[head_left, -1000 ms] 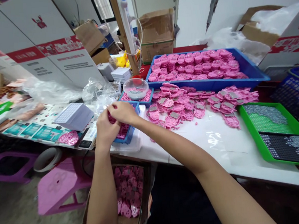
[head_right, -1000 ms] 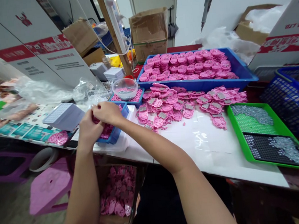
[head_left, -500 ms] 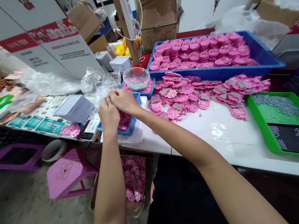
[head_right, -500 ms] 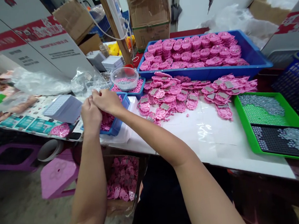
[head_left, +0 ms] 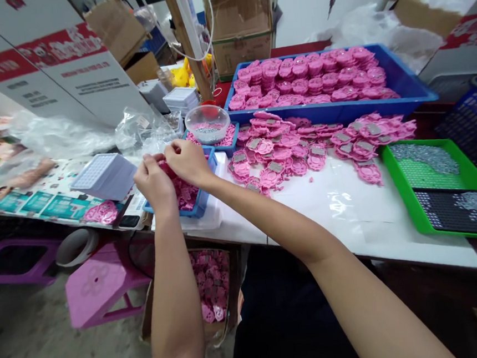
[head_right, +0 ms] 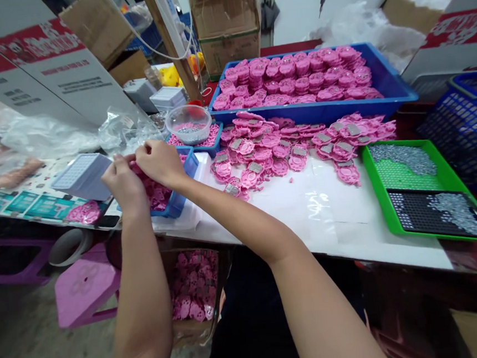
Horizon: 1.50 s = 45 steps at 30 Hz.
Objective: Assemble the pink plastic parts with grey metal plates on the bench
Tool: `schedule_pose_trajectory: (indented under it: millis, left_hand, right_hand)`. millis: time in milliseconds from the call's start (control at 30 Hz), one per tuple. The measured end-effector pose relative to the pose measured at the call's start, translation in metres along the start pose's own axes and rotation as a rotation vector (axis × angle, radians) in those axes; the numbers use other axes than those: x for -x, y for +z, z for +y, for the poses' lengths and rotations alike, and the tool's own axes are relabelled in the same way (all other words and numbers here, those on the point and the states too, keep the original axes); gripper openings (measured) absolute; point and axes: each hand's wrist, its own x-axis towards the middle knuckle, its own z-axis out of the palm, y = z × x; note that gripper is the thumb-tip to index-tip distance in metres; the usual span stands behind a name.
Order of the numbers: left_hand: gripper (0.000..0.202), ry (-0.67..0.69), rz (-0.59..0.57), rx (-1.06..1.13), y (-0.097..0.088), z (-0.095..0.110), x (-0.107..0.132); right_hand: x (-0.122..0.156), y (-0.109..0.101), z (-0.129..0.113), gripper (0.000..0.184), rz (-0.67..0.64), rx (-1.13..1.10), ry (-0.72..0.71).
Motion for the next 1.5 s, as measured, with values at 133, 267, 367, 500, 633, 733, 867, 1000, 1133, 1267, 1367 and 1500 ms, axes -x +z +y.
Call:
schedule_pose_trajectory:
  millis: [133, 267, 367, 500, 633, 733, 867, 1000, 1133, 1267, 1367, 1500]
  left_hand:
    - [0.049, -0.070, 0.091, 0.146, 0.004, 0.007, 0.002]
    - [0.046, -0.093, 0.087, 0.263, 0.005, 0.011, 0.002]
    - [0.044, -0.119, 0.095, 0.302, 0.004, 0.011, 0.001]
    - [0.045, -0.140, 0.108, 0.325, 0.002, 0.012, -0.001]
    - [0.041, -0.130, 0.112, 0.356, 0.001, 0.015, 0.000]
    - [0.041, -0.114, 0.107, 0.352, 0.002, 0.017, 0.002]
    - [0.041, -0.090, 0.090, 0.322, 0.004, 0.020, 0.003]
    - [0.041, -0.077, 0.077, 0.316, 0.011, 0.021, -0.001]
    - [0.042, -0.068, 0.034, 0.295, 0.020, 0.022, -0.004]
    - [0.044, -0.068, 0.026, 0.285, 0.023, 0.026, -0.003]
    - [0.040, -0.052, 0.033, 0.269, 0.022, 0.030, -0.002]
    - [0.037, 0.003, 0.017, 0.229, 0.023, 0.031, -0.008]
  right_hand:
    - [0.002, 0.004, -0.001, 0.028, -0.020, 0.037, -0.020]
    - [-0.001, 0.007, 0.000, 0.030, -0.019, 0.040, -0.029]
    - [-0.004, 0.006, 0.001, 0.032, 0.012, -0.033, -0.009]
    - [-0.007, 0.004, 0.002, 0.033, 0.096, -0.179, 0.083]
    - [-0.008, 0.004, 0.004, 0.031, 0.154, -0.328, 0.146]
    - [-0.007, 0.005, 0.005, 0.030, 0.192, -0.388, 0.156]
    - [-0.002, 0.006, 0.002, 0.031, 0.219, -0.372, 0.122]
    - [0.006, 0.005, -0.004, 0.027, 0.225, -0.334, 0.080]
    - [0.012, 0.004, -0.008, 0.021, 0.251, -0.328, 0.078]
    - [0.013, 0.004, -0.009, 0.021, 0.277, -0.371, 0.097]
    - [0.013, 0.004, -0.011, 0.020, 0.301, -0.409, 0.124]
    - [0.011, 0.004, -0.016, 0.018, 0.326, -0.444, 0.164]
